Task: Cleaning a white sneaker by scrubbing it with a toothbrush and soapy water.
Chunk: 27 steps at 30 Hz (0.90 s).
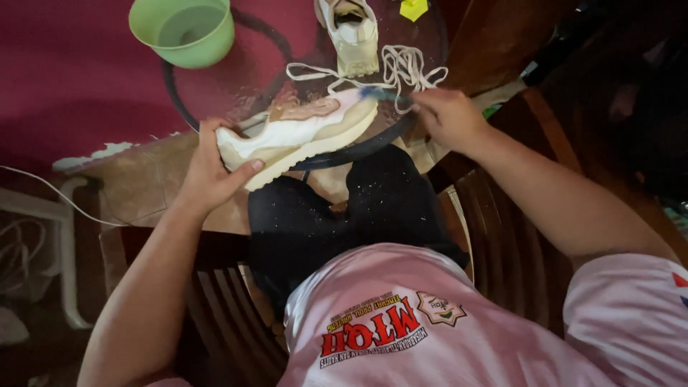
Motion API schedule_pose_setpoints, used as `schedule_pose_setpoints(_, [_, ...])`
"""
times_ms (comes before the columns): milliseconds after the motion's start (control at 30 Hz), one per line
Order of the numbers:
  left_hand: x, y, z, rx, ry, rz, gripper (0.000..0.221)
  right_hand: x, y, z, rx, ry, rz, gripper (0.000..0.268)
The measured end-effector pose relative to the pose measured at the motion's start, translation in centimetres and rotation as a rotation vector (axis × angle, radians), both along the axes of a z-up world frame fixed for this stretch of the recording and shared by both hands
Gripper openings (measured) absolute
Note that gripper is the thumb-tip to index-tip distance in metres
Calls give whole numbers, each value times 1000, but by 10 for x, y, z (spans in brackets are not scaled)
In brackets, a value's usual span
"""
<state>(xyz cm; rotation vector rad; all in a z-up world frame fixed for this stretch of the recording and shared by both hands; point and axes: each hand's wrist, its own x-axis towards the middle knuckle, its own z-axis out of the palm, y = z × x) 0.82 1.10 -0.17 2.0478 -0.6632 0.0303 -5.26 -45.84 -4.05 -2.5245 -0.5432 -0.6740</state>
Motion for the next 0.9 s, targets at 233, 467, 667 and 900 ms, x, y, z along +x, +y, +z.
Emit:
schedule_pose_setpoints(233, [4, 2, -16, -46, 28, 33, 78, -1, -9, 17, 59, 13, 52, 20])
schedule_pose_setpoints(467, [10, 0, -20, -64, -31, 16, 68, 1, -21, 24, -142, 12, -47, 16])
schedule_pose_setpoints(667, [17, 3, -30, -66, 24, 40, 54, -2, -21, 21, -239, 46, -157, 16])
schedule_pose_setpoints(900, [15, 1, -23, -121, 124, 23, 49, -6, -4, 13, -248, -92, -100, 21])
